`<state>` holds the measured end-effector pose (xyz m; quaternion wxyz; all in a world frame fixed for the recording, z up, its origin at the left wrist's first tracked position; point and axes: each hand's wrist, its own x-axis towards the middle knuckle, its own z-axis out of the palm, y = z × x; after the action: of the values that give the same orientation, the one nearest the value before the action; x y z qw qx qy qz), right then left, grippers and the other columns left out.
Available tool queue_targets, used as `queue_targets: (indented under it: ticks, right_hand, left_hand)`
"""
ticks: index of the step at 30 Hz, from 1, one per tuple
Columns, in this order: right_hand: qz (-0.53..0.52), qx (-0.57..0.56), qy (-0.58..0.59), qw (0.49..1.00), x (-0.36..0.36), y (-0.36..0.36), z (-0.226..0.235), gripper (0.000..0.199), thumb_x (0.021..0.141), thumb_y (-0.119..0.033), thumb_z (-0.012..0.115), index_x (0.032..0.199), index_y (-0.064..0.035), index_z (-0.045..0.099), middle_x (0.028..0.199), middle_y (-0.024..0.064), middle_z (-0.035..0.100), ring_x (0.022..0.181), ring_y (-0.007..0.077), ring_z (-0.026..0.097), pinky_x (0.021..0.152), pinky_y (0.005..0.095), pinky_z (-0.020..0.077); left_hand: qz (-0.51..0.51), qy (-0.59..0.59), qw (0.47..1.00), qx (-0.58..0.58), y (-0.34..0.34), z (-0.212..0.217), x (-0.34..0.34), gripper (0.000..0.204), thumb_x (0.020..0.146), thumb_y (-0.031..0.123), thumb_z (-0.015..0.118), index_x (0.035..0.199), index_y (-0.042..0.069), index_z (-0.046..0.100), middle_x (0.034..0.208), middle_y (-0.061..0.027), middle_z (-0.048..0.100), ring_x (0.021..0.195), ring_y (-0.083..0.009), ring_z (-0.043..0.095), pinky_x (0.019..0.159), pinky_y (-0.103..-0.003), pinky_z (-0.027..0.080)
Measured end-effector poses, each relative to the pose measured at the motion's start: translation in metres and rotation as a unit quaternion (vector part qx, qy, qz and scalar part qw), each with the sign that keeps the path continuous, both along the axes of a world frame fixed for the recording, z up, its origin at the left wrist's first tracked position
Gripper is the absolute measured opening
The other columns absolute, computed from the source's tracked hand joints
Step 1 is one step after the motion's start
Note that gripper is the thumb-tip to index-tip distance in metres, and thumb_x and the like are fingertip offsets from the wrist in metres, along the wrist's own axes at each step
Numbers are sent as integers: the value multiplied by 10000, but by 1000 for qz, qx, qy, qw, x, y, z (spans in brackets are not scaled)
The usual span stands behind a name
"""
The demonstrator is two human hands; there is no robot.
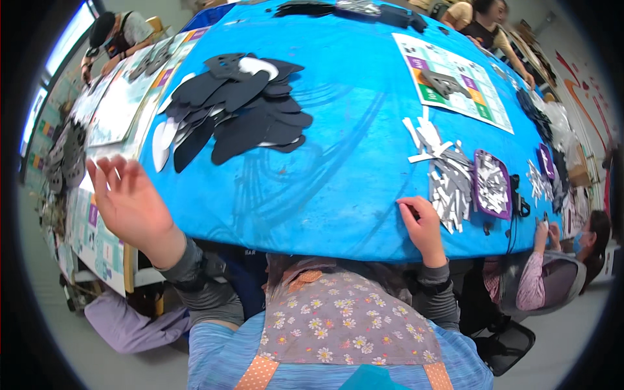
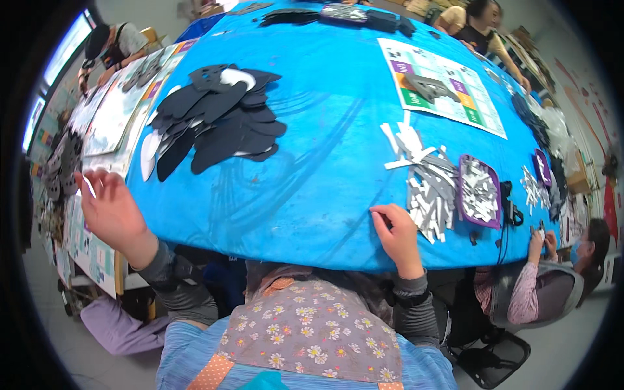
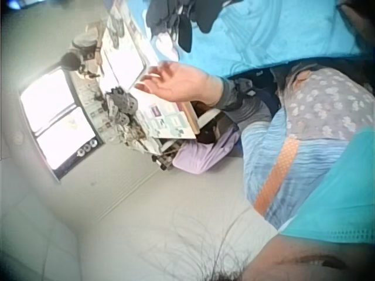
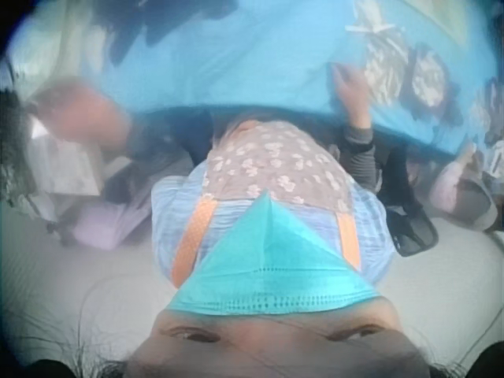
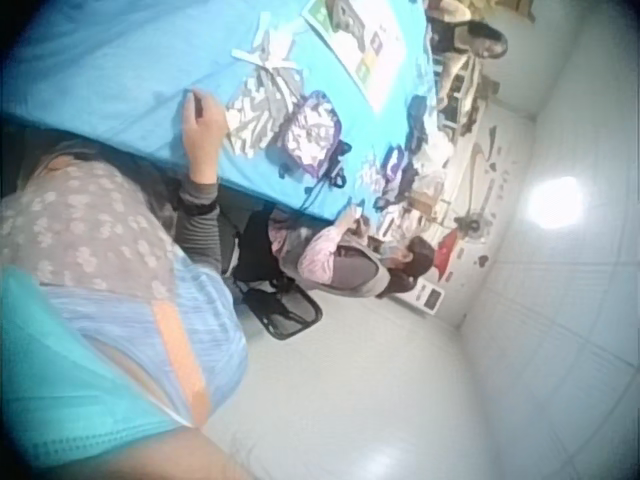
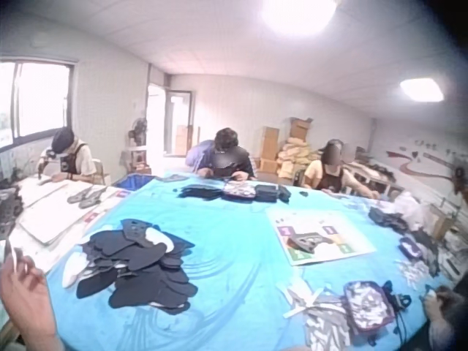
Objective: Manually assembling and aligning shoe upper components on a factory workspace using a pattern guide.
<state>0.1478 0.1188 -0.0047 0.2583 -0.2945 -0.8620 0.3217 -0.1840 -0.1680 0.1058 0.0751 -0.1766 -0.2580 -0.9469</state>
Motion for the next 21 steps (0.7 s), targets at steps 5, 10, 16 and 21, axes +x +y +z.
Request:
queue_targets:
  ticks: [5,10,16,21]
  right_hand:
    - [4,19,12,1000,3,1,7,84,803,-55,606,877,-21,626,736,85,579,667,209,563,582,290,434]
    - [132,78,-99,983,12,9,47,130,797,-111,633,904,-37,646,798,98,626,730,263,588,658,354,461]
    - [143,98,-26,984,-15,49,109,152,803,-131,649,918,-31,645,810,95,638,763,246,607,690,349,475]
    - [124,67,-74,987,-73,101,99,180,830,-148,627,970,-34,627,927,108,626,802,222,616,701,320,488]
  left_hand:
    - [-126,37,976,-171,101,1,-21,190,886,150,565,1053,59,558,942,-9,577,800,-101,550,693,-236,451]
    - [-366,-179,864,-297,145,-92,-78,186,877,171,577,1039,81,571,938,22,589,792,-63,549,659,-207,465]
    - [-216,-115,882,-402,160,-116,-63,162,868,158,596,1019,100,582,916,26,587,774,-52,542,647,-177,430]
    - [-113,40,877,-466,161,-124,-68,135,877,132,579,984,51,596,850,-11,605,711,-49,537,622,-179,423]
